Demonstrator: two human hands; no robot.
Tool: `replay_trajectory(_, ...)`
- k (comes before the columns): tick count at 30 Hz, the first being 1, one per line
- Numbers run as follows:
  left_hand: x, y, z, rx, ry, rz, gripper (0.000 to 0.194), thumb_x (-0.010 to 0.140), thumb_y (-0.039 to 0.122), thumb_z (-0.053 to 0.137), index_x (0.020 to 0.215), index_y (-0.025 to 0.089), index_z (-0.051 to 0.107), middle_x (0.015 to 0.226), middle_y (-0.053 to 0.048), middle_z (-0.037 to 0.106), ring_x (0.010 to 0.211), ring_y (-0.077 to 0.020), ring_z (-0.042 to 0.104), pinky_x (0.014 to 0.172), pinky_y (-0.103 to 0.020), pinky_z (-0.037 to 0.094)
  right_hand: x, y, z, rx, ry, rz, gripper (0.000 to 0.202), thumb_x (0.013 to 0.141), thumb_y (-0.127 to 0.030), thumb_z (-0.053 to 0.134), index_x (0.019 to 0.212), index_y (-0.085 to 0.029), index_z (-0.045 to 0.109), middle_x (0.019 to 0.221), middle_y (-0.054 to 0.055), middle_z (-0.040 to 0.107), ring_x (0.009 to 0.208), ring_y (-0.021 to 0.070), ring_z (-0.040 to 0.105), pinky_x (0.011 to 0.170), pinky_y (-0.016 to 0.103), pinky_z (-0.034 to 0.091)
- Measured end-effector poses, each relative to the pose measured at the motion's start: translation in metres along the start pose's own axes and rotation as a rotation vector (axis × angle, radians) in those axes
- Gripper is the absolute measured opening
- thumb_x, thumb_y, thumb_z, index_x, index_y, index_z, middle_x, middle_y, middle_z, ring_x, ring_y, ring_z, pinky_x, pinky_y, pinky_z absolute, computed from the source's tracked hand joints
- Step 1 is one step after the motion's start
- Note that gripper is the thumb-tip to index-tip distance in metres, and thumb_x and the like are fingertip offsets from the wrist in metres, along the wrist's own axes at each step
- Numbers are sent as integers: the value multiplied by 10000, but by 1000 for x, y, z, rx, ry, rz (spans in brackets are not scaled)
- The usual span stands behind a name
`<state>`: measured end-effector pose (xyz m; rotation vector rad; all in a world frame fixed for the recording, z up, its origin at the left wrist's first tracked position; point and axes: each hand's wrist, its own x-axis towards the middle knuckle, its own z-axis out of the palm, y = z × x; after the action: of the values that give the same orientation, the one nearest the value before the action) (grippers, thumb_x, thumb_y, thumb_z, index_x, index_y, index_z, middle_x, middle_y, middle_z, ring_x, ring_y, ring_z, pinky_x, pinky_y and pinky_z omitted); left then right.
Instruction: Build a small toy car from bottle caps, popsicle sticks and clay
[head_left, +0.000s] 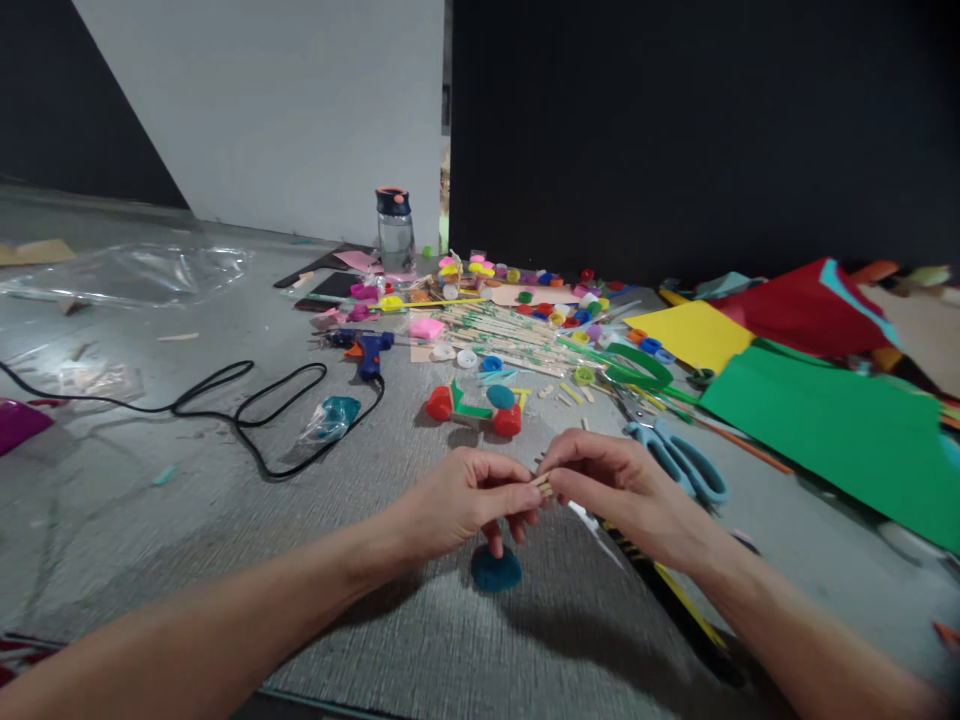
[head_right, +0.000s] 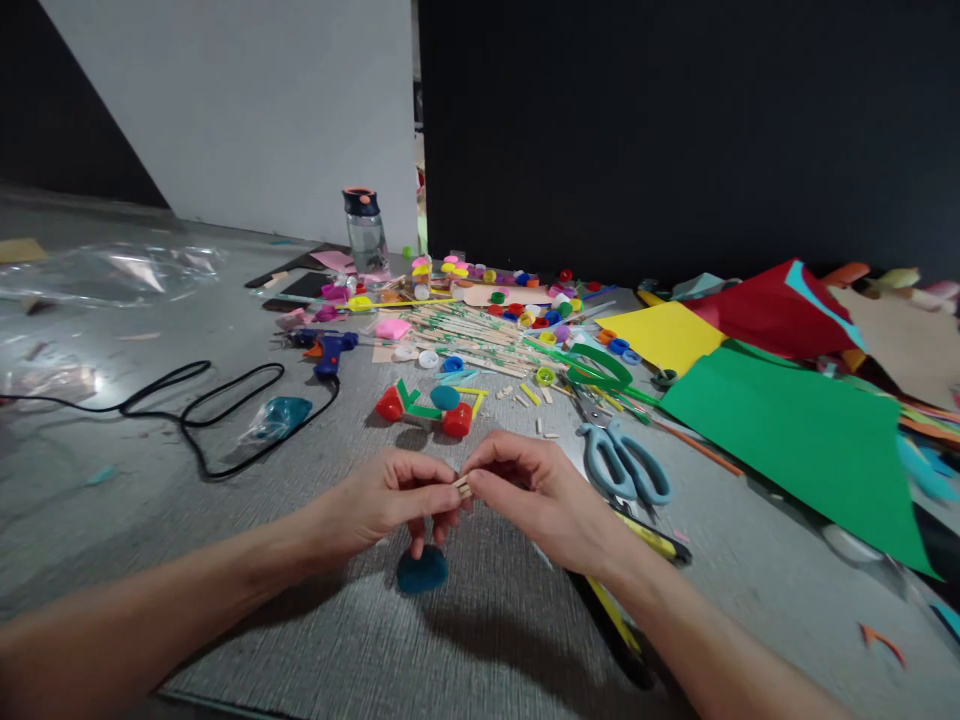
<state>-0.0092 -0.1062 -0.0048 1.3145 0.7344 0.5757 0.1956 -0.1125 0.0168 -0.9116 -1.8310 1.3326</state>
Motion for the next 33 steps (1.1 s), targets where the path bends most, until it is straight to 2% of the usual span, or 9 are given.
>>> replay_trajectory(2, 0, -1, 0, -2, 18, -22, 233, 865, 343, 643, 752, 139, 645, 665, 1, 603, 562, -88, 571, 478, -184, 487, 0, -1, 0, -95, -6, -27, 110, 968, -233, 594, 891, -208, 669, 816, -15, 685, 765, 117, 638, 699, 232, 475)
replay_trajectory(7, 1, -2, -2, 60, 59, -64, 223, 859, 317, 623, 744, 126, 639, 632, -5, 602, 503, -82, 552, 467, -195, 468, -4, -3, 0, -507, -36, -172, 122, 994, -193, 564, 929, -201, 666, 854, -5, 666, 782, 121, 606, 715, 254, 442)
replay_trajectory(9, 2, -1, -3, 83, 64, -57, 228, 864, 305, 611, 731, 122, 644, 640, -8, 602, 524, -85, 558, 468, -192, 464, -5, -1, -1, -578, -39, -205, 93, 993, -196, 581, 940, -200, 658, 871, -3, 654, 797, 125, 597, 716, 258, 435)
replay_trajectory(12, 2, -1, -3, 122, 90, -36, 222, 858, 290, 607, 724, 119, 653, 653, -14, 616, 543, -89, 562, 472, -192, 458, -5, 2, -1, -624, -13, -170, 114, 982, -173, 601, 878, -196, 642, 826, -12, 641, 770, 125, 586, 696, 256, 421)
replay_trajectory(17, 2, -1, -3, 116, 118, -16, 230, 868, 327, 620, 838, 110, 689, 719, -33, 658, 571, -103, 594, 497, -214, 491, -3, 0, -1, -612, 15, -104, 158, 975, -195, 593, 828, -203, 650, 777, -13, 651, 720, 133, 578, 665, 264, 405)
replay_trajectory(21, 2, 3, -5, 45, 151, -6, 285, 901, 404, 612, 955, 130, 666, 832, -62, 702, 629, -134, 653, 464, -211, 488, -3, -2, -4, -447, 110, 8, 205, 960, -303, 594, 794, -201, 657, 700, -8, 617, 635, 137, 507, 579, 264, 371)
replay_trajectory(24, 0, 4, -3, 49, 135, 12, 246, 867, 376, 671, 930, 139, 660, 804, -42, 695, 630, -127, 646, 477, -206, 497, -3, 0, -4, -323, 133, 33, 219, 939, -341, 610, 782, -196, 660, 663, -14, 579, 594, 128, 463, 532, 258, 338)
replay_trajectory(27, -2, 4, 1, 37, 137, 29, 208, 882, 341, 648, 843, 137, 646, 737, -20, 680, 593, -108, 630, 521, -214, 517, -2, 1, -3, -279, 116, 34, 222, 935, -338, 612, 774, -194, 660, 661, -19, 578, 593, 122, 462, 531, 254, 338)
replay_trajectory(33, -3, 0, 2, 112, 160, 92, 262, 917, 341, 613, 784, 125, 677, 716, -34, 693, 610, -112, 660, 609, -232, 545, -4, -1, 0, -435, 54, -6, 221, 968, -274, 583, 779, -200, 673, 713, -14, 627, 661, 129, 524, 613, 256, 386)
